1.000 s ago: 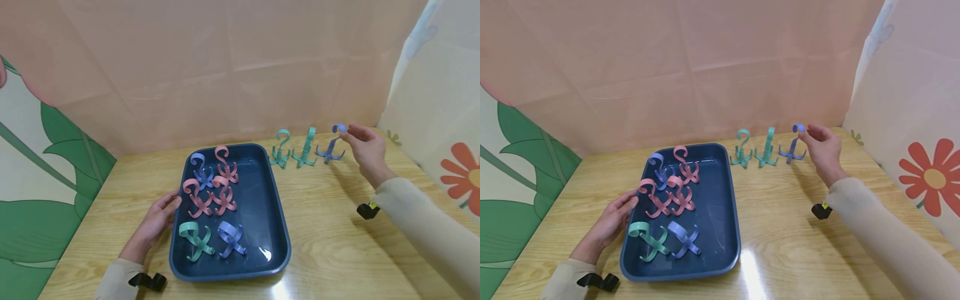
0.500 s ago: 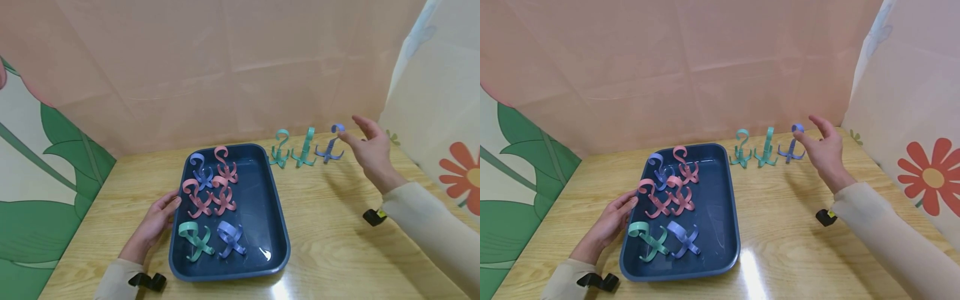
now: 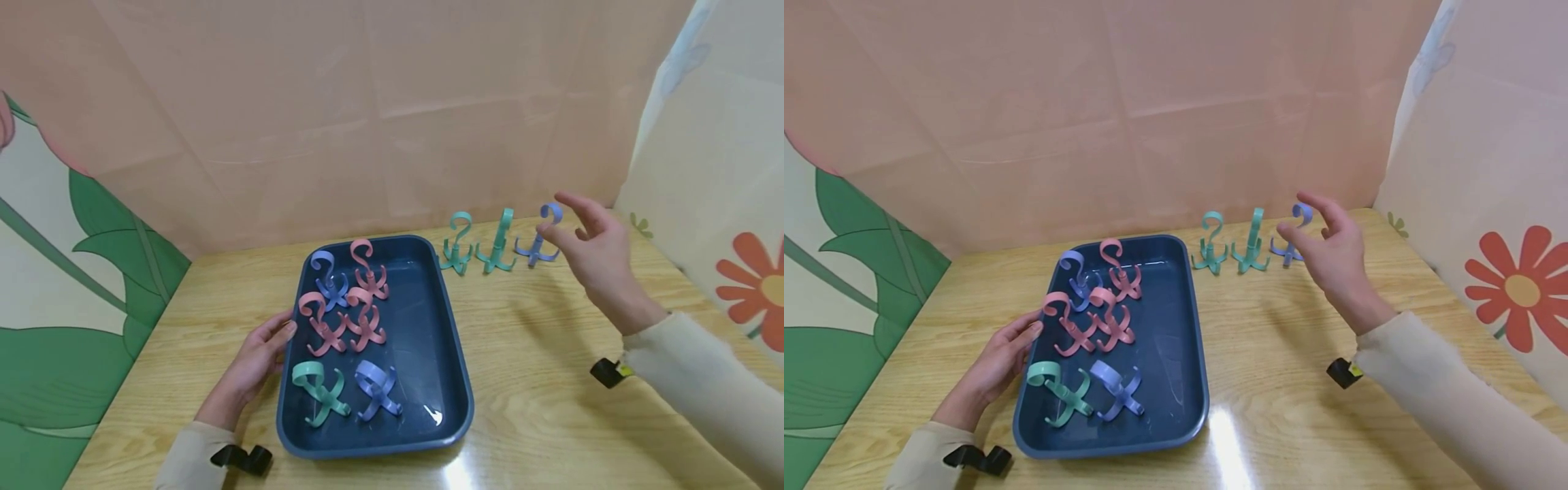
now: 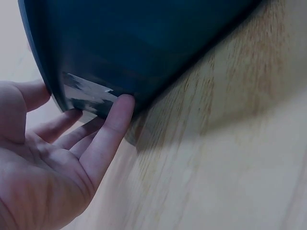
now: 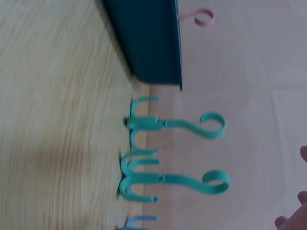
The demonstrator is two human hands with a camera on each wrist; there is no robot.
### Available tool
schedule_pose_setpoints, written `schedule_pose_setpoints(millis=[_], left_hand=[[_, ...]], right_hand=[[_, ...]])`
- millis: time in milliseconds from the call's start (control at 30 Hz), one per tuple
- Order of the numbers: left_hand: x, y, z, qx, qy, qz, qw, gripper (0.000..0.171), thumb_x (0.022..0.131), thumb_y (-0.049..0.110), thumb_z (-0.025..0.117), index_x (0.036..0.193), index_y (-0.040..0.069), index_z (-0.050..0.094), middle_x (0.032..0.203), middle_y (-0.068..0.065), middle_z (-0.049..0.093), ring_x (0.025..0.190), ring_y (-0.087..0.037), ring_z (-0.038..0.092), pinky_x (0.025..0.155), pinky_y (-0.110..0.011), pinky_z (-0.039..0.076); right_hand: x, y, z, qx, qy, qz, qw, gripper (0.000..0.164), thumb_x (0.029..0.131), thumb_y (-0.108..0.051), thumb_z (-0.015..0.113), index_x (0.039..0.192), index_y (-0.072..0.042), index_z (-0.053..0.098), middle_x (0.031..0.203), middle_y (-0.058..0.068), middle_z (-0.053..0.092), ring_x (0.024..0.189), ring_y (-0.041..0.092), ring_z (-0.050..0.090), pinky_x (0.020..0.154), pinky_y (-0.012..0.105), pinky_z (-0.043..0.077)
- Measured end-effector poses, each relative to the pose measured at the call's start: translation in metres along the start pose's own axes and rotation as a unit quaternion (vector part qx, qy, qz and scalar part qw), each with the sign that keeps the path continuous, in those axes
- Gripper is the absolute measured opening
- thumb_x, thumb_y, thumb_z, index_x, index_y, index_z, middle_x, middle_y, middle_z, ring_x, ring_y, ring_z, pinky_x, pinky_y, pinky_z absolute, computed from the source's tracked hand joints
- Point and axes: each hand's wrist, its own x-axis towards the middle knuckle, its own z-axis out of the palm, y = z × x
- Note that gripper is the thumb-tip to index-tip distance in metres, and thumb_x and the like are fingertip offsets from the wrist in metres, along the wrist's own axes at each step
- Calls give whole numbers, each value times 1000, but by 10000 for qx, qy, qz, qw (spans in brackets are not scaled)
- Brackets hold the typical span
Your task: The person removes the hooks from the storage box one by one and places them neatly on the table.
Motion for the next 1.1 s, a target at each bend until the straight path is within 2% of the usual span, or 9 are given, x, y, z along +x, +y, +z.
schedule_pose_setpoints(millis=[200, 367, 533, 633, 767, 1100], left_hand=[[1, -2, -1, -14, 68, -77, 9999, 59, 104, 44, 53, 155, 16, 39, 148, -16, 49, 119, -29, 62, 85, -42, 57], [2, -2, 0, -28, 78, -106, 9999, 59, 104, 44, 54, 155, 17, 39, 147, -16, 50, 117, -28, 64, 86, -42, 57], [2, -2, -1, -34, 68, -90, 9999, 59, 104, 44, 53, 155, 17, 40, 147, -16, 51, 117, -28, 64, 85, -42, 57], [2, -2, -1, -29, 55, -83, 9999, 59, 104, 44, 53, 155, 18, 40, 147, -16, 50, 118, -28, 63, 86, -43, 57], [2, -2, -1, -18, 64, -87, 9999, 57, 104, 44, 53, 154, 18, 40, 147, -16, 50, 118, -29, 62, 86, -43, 57], [0, 0, 0, 31, 74, -57, 10000, 56, 106, 42, 50, 154, 17, 39, 147, -18, 49, 116, -28, 64, 84, -41, 57]], right_hand=[[-17, -7, 17, 494, -215, -400, 9977, 49, 92, -10, 74, 139, -15, 60, 144, -3, 53, 144, 14, 33, 120, 48, 16], [-33, -14, 29, 890, -734, -638, 9913, 47, 92, -5, 72, 137, -13, 62, 143, -1, 53, 147, 18, 28, 121, 48, 17], [-47, -20, 42, 1289, -1098, -831, 9821, 45, 91, 3, 71, 134, -5, 62, 137, 2, 59, 138, 17, 42, 115, 29, 30], [-56, -20, 51, 1610, -1287, -833, 9750, 43, 90, 6, 70, 132, 0, 61, 134, 4, 62, 130, 17, 52, 105, 23, 42], [-66, -20, 63, 1954, -1584, -685, 9654, 42, 91, 6, 69, 132, 4, 60, 132, 5, 64, 125, 19, 57, 98, 26, 49], [-93, -23, 93, 1875, -2097, -547, 9581, 43, 91, 3, 71, 133, 2, 59, 129, 9, 66, 123, 26, 59, 96, 33, 52]])
